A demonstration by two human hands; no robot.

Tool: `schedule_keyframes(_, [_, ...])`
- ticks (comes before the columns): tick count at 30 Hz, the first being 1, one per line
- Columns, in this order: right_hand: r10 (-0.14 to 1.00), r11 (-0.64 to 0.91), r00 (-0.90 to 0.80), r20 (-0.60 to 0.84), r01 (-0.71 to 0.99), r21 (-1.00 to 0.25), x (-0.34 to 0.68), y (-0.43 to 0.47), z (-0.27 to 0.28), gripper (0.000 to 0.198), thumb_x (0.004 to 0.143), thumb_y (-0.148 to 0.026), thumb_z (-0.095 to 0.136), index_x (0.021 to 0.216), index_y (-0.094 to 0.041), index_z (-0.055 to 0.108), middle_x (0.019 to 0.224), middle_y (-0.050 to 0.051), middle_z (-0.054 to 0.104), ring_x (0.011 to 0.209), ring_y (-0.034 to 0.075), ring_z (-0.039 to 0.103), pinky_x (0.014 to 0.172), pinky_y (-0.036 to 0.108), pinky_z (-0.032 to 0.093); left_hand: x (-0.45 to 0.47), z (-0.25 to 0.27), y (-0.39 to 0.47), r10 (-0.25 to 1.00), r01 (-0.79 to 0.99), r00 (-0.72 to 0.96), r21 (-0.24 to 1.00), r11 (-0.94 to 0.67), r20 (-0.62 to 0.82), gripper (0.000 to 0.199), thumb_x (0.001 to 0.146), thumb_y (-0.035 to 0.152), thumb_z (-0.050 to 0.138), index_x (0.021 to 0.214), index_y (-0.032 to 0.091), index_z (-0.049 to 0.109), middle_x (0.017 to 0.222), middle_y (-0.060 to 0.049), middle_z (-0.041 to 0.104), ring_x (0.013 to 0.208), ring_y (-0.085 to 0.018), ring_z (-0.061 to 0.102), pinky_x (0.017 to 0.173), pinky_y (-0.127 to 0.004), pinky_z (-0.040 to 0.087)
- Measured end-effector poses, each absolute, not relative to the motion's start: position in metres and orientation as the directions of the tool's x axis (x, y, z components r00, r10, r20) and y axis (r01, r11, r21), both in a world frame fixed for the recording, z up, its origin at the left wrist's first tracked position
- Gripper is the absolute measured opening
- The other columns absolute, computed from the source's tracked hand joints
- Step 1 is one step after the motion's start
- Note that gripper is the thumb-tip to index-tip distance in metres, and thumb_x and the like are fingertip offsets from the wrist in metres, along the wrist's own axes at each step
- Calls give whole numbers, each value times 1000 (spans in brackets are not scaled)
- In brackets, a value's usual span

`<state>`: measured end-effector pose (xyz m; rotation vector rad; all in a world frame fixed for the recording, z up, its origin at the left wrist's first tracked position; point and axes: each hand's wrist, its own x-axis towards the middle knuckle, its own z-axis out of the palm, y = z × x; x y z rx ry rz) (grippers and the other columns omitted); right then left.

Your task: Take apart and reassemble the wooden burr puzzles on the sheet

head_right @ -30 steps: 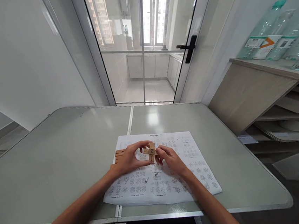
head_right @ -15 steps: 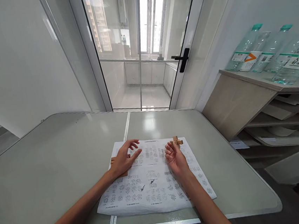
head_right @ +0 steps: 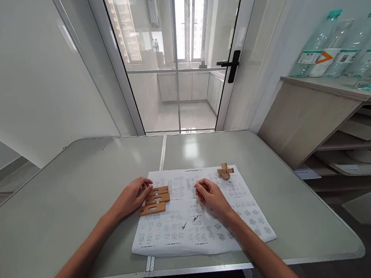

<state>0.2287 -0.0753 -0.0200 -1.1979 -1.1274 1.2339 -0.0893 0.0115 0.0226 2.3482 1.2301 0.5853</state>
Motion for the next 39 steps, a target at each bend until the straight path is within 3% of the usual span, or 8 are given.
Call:
schedule_keyframes(4, [999, 26, -30, 22, 130, -991, 227, -78, -25, 41, 96, -62, 64, 87, -22, 62, 75, 0, 65, 58, 15, 54, 55, 28, 45, -104, 17, -5, 842, 647, 512, 569, -507, 168, 43, 101, 57, 52, 117, 21, 68, 115, -12, 70, 104, -29, 67, 94, -43, 53])
schedule_keyframes(8, [986, 164, -45, 160, 396, -904, 212, -83, -18, 26, 102, -44, 57, 91, -23, 66, 78, 2, 69, 64, 18, 60, 61, 31, 47, -98, 13, -6, 865, 659, 476, 588, -469, 157, 43, 96, 60, 59, 111, 22, 71, 113, -12, 69, 105, -30, 66, 93, -43, 51])
schedule_keyframes(13, [896, 442, -318, 308, 586, -679, 169, -86, 1, 17, 102, -22, 53, 114, -24, 64, 122, 7, 69, 77, 17, 69, 71, 32, 53, -91, 8, 5, 900, 677, 422, 621, -395, 113, 48, 85, 67, 68, 92, 20, 72, 97, -9, 67, 92, -28, 65, 83, -39, 50])
schedule_keyframes(16, [859, 509, -420, 292, 643, -573, 144, -86, 9, 19, 104, -20, 54, 121, -25, 61, 127, 7, 69, 75, 16, 70, 70, 32, 55, -91, 8, 6, 900, 668, 421, 632, -394, 115, 48, 85, 68, 66, 87, 20, 72, 94, -9, 67, 89, -28, 64, 81, -39, 50])
schedule_keyframes(21, [874, 483, -440, 206, 747, -457, 126, -84, 12, 29, 99, -22, 67, 127, -22, 59, 131, 9, 67, 94, 25, 74, 68, 33, 55, -94, 13, -6, 907, 623, 399, 685, -378, 138, 45, 97, 60, 55, 88, 20, 71, 95, -9, 68, 91, -26, 64, 83, -38, 49])
schedule_keyframes(28, [928, 351, -366, 75, 783, -513, 132, -82, 13, 28, 89, -33, 82, 107, -23, 63, 115, 5, 68, 85, 22, 72, 70, 33, 54, -98, 34, -49, 956, 588, 234, 758, -283, 175, 41, 101, 58, 53, 92, 21, 69, 93, -5, 70, 83, -22, 61, 73, -32, 46])
schedule_keyframes(35, [946, 321, -309, 94, 862, -392, 135, -85, 11, 16, 97, -30, 71, 109, -21, 64, 120, 8, 67, 81, 23, 72, 64, 33, 52, -94, 42, -80, 989, 442, 133, 890, -113, 59, 46, 94, 66, 58, 87, 22, 69, 90, -3, 75, 81, -22, 66, 73, -30, 50])
schedule_keyframes(39, [960, 280, -249, 128, 869, -408, 138, -85, 10, 11, 95, -26, 74, 99, -22, 65, 128, 11, 63, 86, 24, 73, 66, 34, 55, -96, 36, -85, 995, 384, 98, 922, -45, 7, 48, 91, 69, 61, 88, 21, 68, 90, -3, 74, 84, -22, 67, 72, -28, 50])
